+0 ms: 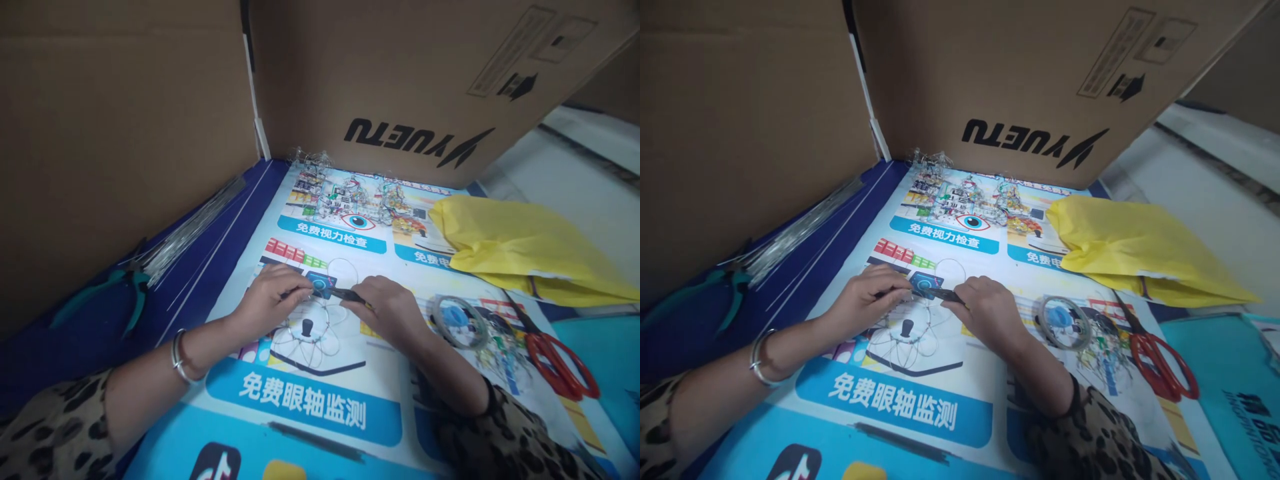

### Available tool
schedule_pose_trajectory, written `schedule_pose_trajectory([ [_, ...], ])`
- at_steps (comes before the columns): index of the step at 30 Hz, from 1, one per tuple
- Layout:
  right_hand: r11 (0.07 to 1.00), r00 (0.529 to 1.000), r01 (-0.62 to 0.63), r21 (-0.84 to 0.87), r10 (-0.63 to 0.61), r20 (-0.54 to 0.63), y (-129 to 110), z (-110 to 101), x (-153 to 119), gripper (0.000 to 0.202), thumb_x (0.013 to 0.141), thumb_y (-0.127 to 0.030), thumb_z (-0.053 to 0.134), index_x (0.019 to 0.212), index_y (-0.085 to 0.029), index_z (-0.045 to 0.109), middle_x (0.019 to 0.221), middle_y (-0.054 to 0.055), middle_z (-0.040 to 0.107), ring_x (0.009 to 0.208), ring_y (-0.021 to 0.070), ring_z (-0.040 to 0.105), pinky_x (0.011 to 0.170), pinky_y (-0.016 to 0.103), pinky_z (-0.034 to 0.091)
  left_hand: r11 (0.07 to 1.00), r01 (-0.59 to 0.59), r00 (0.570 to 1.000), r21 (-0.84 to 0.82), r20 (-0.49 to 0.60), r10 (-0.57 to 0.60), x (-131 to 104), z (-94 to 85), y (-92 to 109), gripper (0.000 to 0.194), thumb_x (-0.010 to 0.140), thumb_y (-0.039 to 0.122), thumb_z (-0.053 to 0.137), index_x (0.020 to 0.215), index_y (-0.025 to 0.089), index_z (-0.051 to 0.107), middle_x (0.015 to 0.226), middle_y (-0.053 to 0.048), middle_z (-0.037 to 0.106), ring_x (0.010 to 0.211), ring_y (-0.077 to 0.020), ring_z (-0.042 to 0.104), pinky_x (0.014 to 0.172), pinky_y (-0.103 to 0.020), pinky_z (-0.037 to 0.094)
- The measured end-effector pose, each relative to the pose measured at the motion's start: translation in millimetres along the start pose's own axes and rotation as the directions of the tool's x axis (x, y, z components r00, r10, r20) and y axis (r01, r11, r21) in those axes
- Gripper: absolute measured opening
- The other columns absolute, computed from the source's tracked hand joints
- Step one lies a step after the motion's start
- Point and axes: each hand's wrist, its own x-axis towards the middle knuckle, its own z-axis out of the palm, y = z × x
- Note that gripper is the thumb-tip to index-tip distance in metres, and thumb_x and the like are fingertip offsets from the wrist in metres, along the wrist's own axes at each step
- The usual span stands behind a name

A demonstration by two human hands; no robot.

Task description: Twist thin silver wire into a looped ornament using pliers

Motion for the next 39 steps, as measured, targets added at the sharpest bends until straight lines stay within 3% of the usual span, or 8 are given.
schedule_pose_trajectory([
  [6,0.993,0.997,0.046,-0.111,-0.038,0.071,-3.7,-10.8,3.5,0.032,0.086,-0.045,0.047,0.077,-0.018,0.062,0.072,0.004,0.059,0.071,0.0151,0.049,0.062,0.026,0.029,1.0,0.013,1.0,-0.008,-0.004,-0.013,-2.6,-1.1,1.6,0.009,0.082,0.02,0.055,0.08,0.02,0.064,0.071,0.001,0.064,0.071,-0.0129,0.055,0.07,-0.028,0.04],
  [17,0.987,0.996,0.084,-0.14,-0.077,0.051,-21.7,-37.7,2.0,0.035,0.087,-0.047,0.045,0.07,-0.018,0.055,0.066,0.002,0.056,0.064,0.0136,0.049,0.057,0.026,0.026,0.997,0.074,0.997,0.011,-0.012,-0.074,-2.6,1.0,2.9,0.01,0.082,0.019,0.055,0.075,0.019,0.062,0.068,0.002,0.064,0.069,-0.013,0.054,0.068,-0.028,0.038],
  [25,0.963,0.987,0.115,-0.244,-0.083,0.137,-33.2,-21.8,10.3,0.03,0.084,-0.046,0.05,0.074,-0.019,0.058,0.072,0.004,0.055,0.067,0.0153,0.048,0.057,0.029,0.024,0.997,0.039,0.999,0.071,-0.006,-0.039,-4.7,1.0,2.9,0.01,0.084,0.019,0.053,0.081,0.02,0.063,0.073,0.002,0.066,0.071,-0.0142,0.054,0.07,-0.03,0.038],
  [39,0.967,0.99,0.123,-0.224,-0.103,0.097,-30.8,-6.6,5.5,0.03,0.086,-0.044,0.049,0.075,-0.018,0.059,0.074,0.005,0.056,0.073,0.0179,0.047,0.062,0.031,0.023,0.983,-0.049,0.999,0.177,0.021,0.046,-7.5,3.2,0.2,0.013,0.088,0.022,0.048,0.085,0.019,0.06,0.078,0.0,0.066,0.073,-0.015,0.055,0.071,-0.03,0.038],
])
